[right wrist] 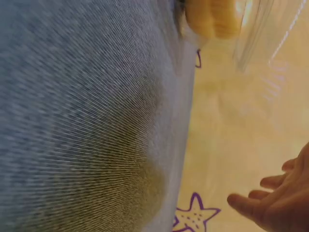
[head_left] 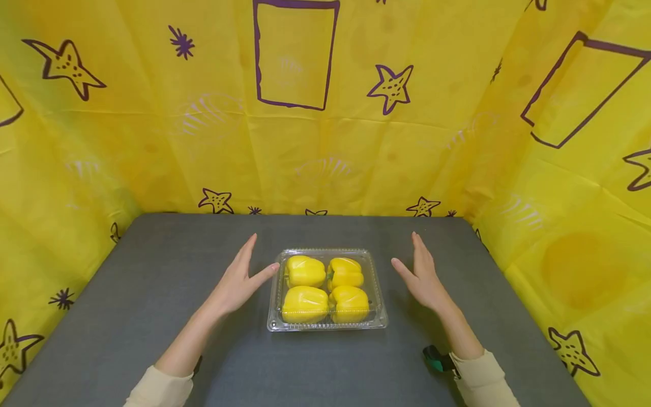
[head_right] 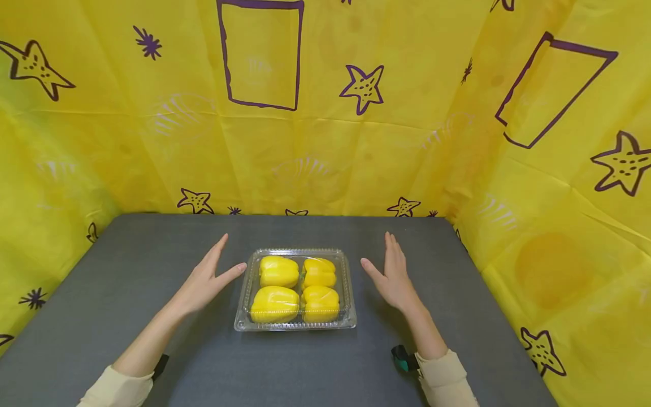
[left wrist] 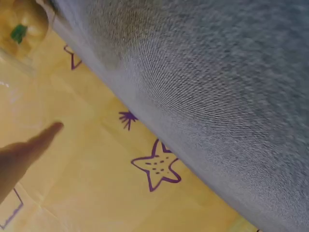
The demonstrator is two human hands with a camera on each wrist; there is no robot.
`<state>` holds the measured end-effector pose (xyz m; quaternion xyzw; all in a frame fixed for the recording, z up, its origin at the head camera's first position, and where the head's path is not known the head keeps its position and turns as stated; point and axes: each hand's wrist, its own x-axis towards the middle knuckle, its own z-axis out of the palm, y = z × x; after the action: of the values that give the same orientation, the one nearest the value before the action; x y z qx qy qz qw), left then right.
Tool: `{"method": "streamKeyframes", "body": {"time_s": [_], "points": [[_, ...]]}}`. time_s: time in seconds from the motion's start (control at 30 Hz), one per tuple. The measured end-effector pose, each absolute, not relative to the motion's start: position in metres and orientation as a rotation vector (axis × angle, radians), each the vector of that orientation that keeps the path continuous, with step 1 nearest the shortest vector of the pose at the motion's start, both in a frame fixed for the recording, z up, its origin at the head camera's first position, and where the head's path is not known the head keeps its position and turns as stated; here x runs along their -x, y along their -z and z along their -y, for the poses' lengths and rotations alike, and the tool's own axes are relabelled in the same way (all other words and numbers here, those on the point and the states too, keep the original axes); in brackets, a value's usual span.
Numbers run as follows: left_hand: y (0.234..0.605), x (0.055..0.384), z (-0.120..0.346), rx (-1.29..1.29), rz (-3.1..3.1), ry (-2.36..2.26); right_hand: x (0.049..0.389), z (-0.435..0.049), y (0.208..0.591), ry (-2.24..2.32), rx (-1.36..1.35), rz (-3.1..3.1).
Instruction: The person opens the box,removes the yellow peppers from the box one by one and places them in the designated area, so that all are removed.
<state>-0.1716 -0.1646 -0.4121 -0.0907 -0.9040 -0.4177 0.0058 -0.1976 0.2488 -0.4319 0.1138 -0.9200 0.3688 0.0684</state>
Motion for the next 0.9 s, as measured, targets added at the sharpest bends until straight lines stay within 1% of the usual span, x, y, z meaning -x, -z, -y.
{"method": "streamKeyframes", "body": {"time_s": [0.4,0.67,0.9], "points": [[0.418,0.148,0.161,0.389,2.925,1.609,0.176,-0.239,0.434,-1.348,-0.58,2.861],[0.429,0.138,0.16,0.475,2.978,1.627,0.163,-0.241,0.441,-1.491,-0.794,2.911],[0.436,0.132,0.155,0.536,2.96,1.707,0.159,-0.241,0.448,-1.571,-0.925,2.87]]}}
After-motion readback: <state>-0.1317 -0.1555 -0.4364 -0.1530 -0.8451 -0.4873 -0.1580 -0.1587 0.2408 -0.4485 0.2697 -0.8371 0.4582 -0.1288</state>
